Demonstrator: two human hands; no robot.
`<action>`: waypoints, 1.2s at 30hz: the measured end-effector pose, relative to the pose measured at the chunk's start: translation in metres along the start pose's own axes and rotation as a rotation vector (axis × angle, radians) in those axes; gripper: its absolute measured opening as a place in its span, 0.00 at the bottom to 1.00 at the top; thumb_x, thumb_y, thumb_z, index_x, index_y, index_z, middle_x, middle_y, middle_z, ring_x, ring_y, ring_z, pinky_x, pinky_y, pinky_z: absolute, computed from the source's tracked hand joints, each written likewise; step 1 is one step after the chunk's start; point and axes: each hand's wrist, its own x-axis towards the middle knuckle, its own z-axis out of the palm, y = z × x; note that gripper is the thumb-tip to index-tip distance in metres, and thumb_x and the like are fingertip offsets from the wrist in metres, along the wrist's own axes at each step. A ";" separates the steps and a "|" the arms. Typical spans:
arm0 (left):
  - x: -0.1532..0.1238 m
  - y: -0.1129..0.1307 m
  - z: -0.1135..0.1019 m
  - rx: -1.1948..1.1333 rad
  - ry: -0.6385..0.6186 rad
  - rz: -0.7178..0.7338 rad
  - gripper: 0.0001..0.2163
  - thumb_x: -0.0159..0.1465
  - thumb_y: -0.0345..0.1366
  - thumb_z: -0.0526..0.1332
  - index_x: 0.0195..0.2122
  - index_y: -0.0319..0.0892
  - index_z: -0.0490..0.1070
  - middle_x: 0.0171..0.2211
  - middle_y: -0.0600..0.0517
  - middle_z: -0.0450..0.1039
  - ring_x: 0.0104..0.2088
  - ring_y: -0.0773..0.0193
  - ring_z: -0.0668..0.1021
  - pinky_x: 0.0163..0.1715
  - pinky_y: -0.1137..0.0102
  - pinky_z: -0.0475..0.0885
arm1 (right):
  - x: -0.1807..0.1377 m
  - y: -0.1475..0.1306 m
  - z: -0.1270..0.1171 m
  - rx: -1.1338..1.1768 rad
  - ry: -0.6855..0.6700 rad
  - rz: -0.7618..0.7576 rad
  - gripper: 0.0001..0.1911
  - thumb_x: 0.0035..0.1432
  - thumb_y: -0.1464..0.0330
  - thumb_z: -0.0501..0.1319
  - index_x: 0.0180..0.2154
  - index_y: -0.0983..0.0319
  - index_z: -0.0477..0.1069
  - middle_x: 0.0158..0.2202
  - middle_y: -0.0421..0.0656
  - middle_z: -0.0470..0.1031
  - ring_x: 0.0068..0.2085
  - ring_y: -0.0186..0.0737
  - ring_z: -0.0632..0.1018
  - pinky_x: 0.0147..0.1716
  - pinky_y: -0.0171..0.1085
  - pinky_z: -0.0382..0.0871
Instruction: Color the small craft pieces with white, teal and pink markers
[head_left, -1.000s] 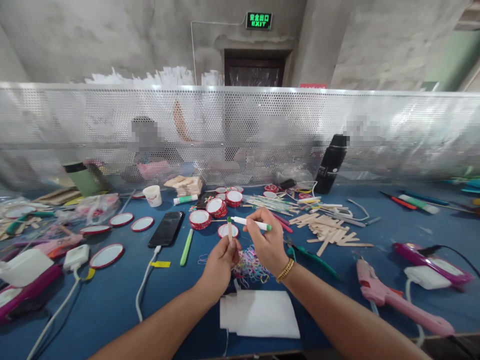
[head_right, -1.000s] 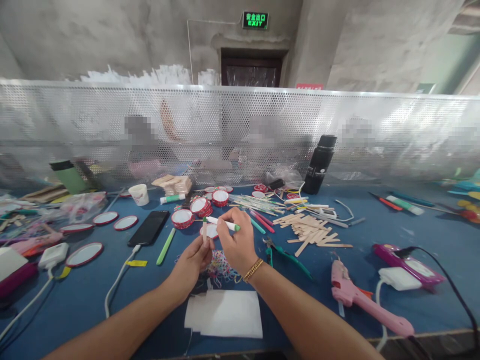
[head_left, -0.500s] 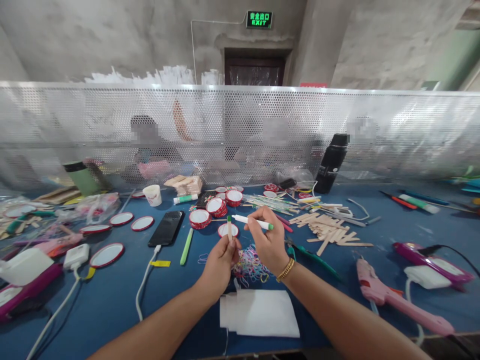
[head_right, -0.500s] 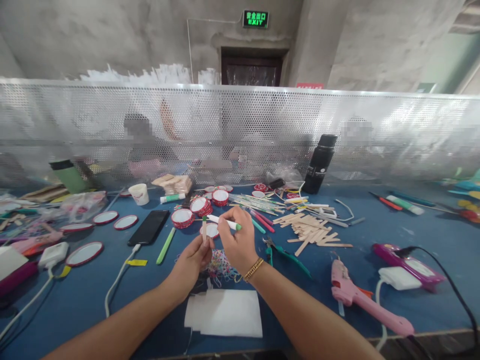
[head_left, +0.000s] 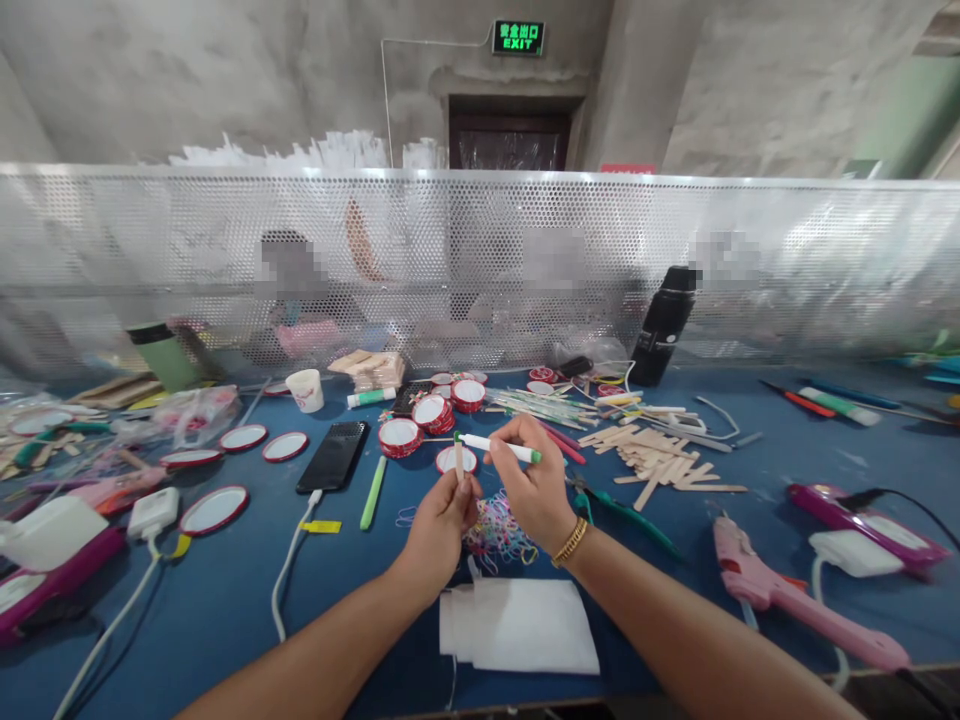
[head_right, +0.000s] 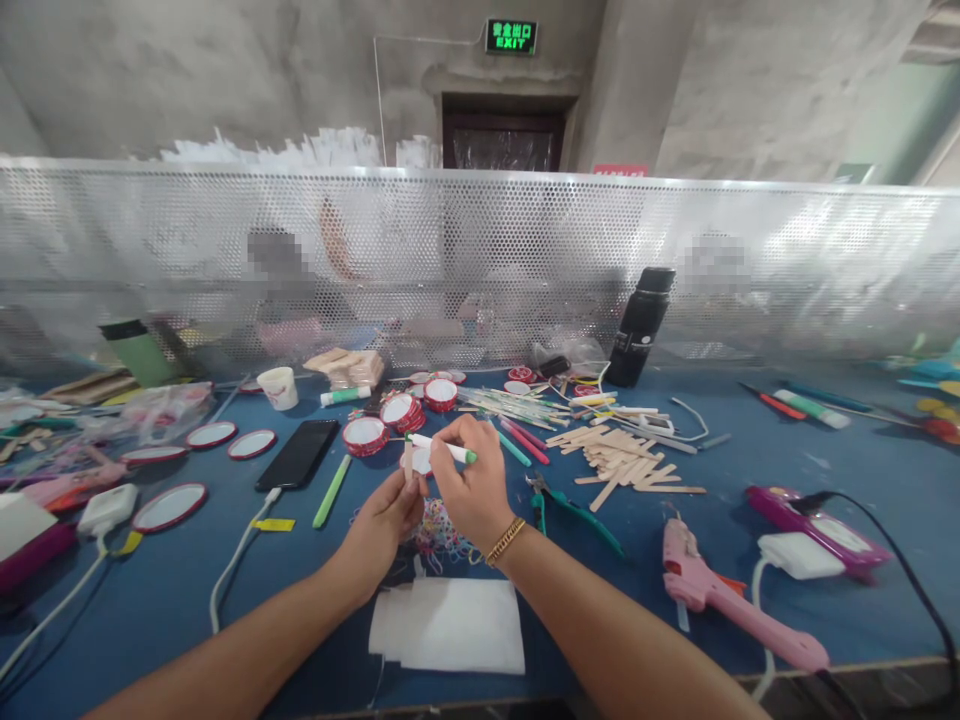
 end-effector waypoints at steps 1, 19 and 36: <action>0.000 0.000 0.000 0.000 0.004 0.001 0.25 0.55 0.61 0.63 0.28 0.42 0.65 0.15 0.61 0.53 0.18 0.72 0.54 0.18 0.74 0.47 | 0.000 0.000 0.000 -0.006 -0.002 0.000 0.06 0.61 0.69 0.56 0.30 0.58 0.66 0.27 0.40 0.71 0.32 0.40 0.71 0.34 0.40 0.64; 0.000 0.000 0.001 -0.018 0.029 -0.014 0.24 0.54 0.60 0.64 0.28 0.42 0.64 0.16 0.62 0.53 0.19 0.72 0.55 0.20 0.74 0.48 | 0.000 -0.002 0.000 0.002 0.007 -0.019 0.07 0.60 0.69 0.57 0.29 0.57 0.66 0.26 0.39 0.70 0.31 0.40 0.71 0.33 0.40 0.64; 0.000 0.001 0.003 -0.025 0.061 -0.011 0.26 0.52 0.62 0.65 0.27 0.42 0.64 0.17 0.62 0.52 0.19 0.73 0.56 0.21 0.74 0.49 | 0.000 -0.003 0.000 -0.009 -0.010 -0.011 0.07 0.60 0.70 0.56 0.28 0.58 0.65 0.25 0.39 0.70 0.30 0.39 0.71 0.32 0.39 0.63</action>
